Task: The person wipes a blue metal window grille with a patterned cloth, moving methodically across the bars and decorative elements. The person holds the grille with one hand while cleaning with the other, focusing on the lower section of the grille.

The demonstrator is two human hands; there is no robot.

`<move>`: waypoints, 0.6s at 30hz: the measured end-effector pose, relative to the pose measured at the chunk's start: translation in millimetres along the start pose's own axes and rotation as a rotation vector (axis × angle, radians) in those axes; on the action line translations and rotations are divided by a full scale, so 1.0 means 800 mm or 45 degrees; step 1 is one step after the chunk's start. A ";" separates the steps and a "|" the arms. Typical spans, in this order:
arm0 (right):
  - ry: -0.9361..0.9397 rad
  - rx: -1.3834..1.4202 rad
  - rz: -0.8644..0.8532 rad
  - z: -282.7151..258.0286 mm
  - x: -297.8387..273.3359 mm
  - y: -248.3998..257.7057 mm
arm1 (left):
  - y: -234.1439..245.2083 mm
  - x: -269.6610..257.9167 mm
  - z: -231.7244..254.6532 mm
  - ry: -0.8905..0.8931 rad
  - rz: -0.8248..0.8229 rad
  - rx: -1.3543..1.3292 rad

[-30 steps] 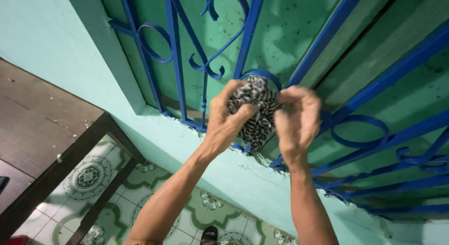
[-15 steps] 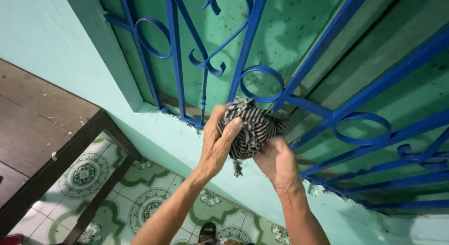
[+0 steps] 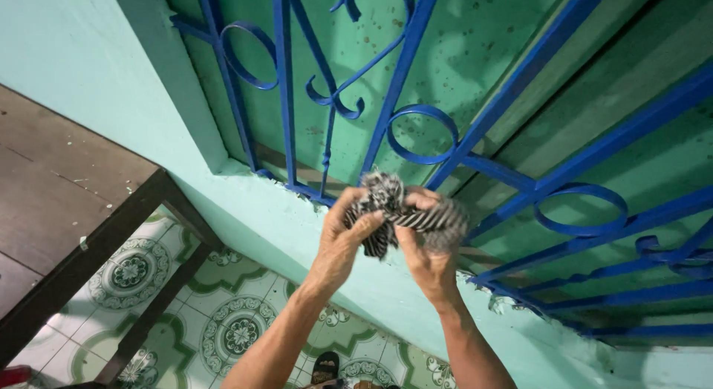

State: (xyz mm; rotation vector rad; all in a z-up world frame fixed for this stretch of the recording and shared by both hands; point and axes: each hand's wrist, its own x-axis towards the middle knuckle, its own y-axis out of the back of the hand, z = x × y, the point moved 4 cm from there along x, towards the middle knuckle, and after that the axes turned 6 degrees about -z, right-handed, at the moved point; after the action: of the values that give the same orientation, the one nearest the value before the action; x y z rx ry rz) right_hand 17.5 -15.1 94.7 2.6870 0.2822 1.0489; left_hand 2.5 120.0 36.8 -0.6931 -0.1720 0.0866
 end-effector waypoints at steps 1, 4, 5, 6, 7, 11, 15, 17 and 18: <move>-0.149 0.166 -0.039 -0.009 0.001 -0.003 | 0.000 0.003 0.009 -0.101 0.005 0.099; -0.364 0.614 -0.026 0.014 -0.017 0.003 | -0.020 -0.004 0.037 -0.303 0.036 0.356; -0.430 0.899 0.018 0.031 -0.026 0.007 | -0.029 -0.011 0.049 -0.407 0.075 0.511; -0.427 0.899 0.015 0.038 -0.029 0.002 | -0.029 -0.012 0.047 -0.411 0.076 0.511; -0.191 0.412 0.196 0.036 -0.030 0.009 | -0.028 -0.013 0.044 -0.357 0.089 0.510; 0.153 -0.328 0.258 0.033 -0.025 0.011 | -0.038 -0.027 0.026 -0.076 0.012 0.334; -0.233 -0.017 0.080 0.037 -0.020 -0.004 | -0.028 -0.017 0.014 -0.181 0.007 0.295; -0.083 -0.034 -0.073 0.012 -0.007 -0.010 | -0.042 -0.021 0.017 -0.223 -0.093 -0.031; -0.082 -0.033 -0.075 0.030 0.009 -0.012 | -0.035 -0.018 0.015 -0.225 -0.092 -0.031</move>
State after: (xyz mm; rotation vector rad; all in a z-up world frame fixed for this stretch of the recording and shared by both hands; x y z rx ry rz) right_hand 38.4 -7.7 79.6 2.6661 0.3312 0.9407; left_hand -13.4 104.3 62.2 -0.7026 -0.3678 0.0768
